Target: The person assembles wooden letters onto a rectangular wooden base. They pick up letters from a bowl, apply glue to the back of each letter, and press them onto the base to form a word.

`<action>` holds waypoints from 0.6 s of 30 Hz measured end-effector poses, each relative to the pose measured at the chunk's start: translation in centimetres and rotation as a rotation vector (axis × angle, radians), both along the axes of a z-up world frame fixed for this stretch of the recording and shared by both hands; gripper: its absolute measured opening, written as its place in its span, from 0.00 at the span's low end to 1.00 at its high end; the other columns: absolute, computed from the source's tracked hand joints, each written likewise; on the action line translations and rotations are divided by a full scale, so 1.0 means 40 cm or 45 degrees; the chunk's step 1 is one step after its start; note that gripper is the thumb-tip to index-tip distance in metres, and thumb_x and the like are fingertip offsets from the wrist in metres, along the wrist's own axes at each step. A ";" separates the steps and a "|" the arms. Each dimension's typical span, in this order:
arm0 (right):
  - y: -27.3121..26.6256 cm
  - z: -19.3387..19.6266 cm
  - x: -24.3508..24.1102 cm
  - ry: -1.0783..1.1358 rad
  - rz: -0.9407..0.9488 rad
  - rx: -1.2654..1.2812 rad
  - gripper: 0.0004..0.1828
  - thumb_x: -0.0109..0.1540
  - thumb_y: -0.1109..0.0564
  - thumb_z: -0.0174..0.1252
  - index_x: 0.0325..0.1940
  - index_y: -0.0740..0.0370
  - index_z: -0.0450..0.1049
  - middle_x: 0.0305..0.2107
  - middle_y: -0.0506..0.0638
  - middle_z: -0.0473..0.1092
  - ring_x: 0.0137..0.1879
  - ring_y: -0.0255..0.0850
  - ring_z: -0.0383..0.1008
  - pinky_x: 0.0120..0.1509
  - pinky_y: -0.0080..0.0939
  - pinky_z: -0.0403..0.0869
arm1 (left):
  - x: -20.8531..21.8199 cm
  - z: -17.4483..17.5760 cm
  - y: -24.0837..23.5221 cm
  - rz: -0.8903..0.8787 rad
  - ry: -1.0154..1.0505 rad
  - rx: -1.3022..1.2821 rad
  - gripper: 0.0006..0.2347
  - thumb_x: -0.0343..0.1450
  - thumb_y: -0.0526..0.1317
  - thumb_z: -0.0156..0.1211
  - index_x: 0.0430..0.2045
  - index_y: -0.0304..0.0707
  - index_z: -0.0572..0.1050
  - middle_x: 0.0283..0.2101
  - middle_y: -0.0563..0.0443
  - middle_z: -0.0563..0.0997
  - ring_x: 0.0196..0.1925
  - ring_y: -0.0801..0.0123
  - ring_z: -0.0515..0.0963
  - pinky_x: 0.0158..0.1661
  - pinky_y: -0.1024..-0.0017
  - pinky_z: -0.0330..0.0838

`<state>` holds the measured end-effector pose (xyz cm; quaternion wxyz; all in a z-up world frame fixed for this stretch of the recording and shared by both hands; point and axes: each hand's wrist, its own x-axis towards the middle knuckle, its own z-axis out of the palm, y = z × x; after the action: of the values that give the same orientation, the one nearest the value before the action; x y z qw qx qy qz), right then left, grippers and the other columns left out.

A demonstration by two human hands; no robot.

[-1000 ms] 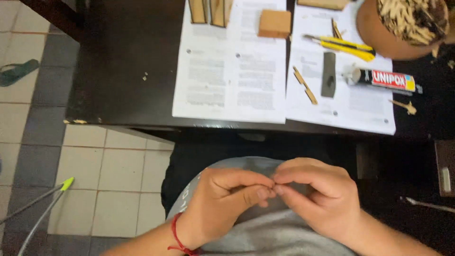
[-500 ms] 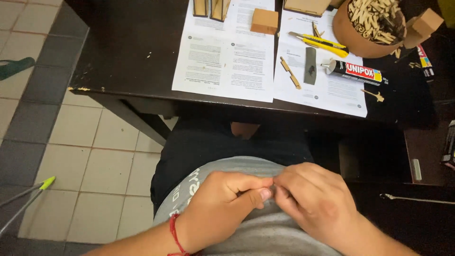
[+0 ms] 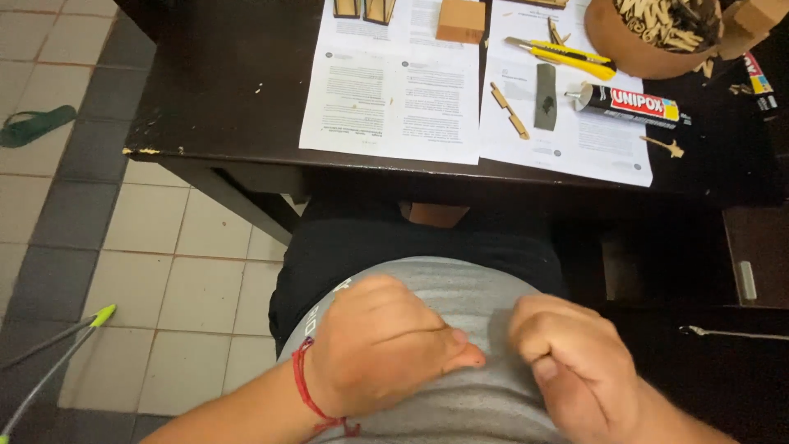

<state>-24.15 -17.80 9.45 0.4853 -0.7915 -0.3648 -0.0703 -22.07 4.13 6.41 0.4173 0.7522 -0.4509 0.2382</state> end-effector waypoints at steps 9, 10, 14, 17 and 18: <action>0.077 -0.041 0.022 0.804 0.152 0.398 0.11 0.64 0.52 0.57 0.41 0.63 0.68 0.29 0.51 0.74 0.30 0.36 0.77 0.35 0.35 0.80 | -0.037 -0.029 0.034 0.298 0.748 -0.360 0.15 0.59 0.49 0.72 0.33 0.44 0.77 0.29 0.55 0.80 0.29 0.75 0.79 0.36 0.78 0.76; 0.112 -0.032 0.042 0.808 0.209 0.343 0.11 0.63 0.52 0.57 0.42 0.64 0.72 0.28 0.52 0.76 0.29 0.37 0.78 0.34 0.35 0.80 | -0.040 -0.037 0.053 0.188 0.970 -0.567 0.17 0.60 0.44 0.72 0.38 0.41 0.76 0.31 0.53 0.81 0.30 0.75 0.79 0.35 0.79 0.76; 0.259 0.031 0.108 0.302 0.437 0.014 0.14 0.64 0.50 0.50 0.46 0.55 0.79 0.20 0.43 0.76 0.27 0.33 0.78 0.34 0.31 0.78 | -0.067 -0.022 0.136 -0.257 1.388 -1.236 0.15 0.66 0.32 0.68 0.44 0.29 0.70 0.38 0.36 0.79 0.26 0.52 0.81 0.29 0.62 0.80; 0.353 0.027 0.111 0.238 0.510 -0.095 0.21 0.67 0.44 0.42 0.42 0.55 0.78 0.33 0.44 0.79 0.36 0.35 0.79 0.43 0.34 0.74 | -0.081 -0.045 0.200 -0.006 1.164 -1.126 0.20 0.65 0.46 0.71 0.45 0.35 0.73 0.41 0.52 0.77 0.41 0.76 0.77 0.45 0.79 0.74; 0.372 0.022 0.109 0.235 0.536 -0.094 0.21 0.67 0.44 0.42 0.42 0.55 0.78 0.33 0.44 0.79 0.36 0.35 0.79 0.43 0.34 0.74 | -0.093 -0.037 0.218 0.017 1.151 -1.134 0.20 0.65 0.46 0.71 0.45 0.35 0.73 0.41 0.52 0.77 0.41 0.76 0.77 0.45 0.79 0.74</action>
<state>-19.80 -2.93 10.34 0.4913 -0.7184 -0.4781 0.1187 -25.80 12.83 4.92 0.8379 0.5355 -0.0831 0.0645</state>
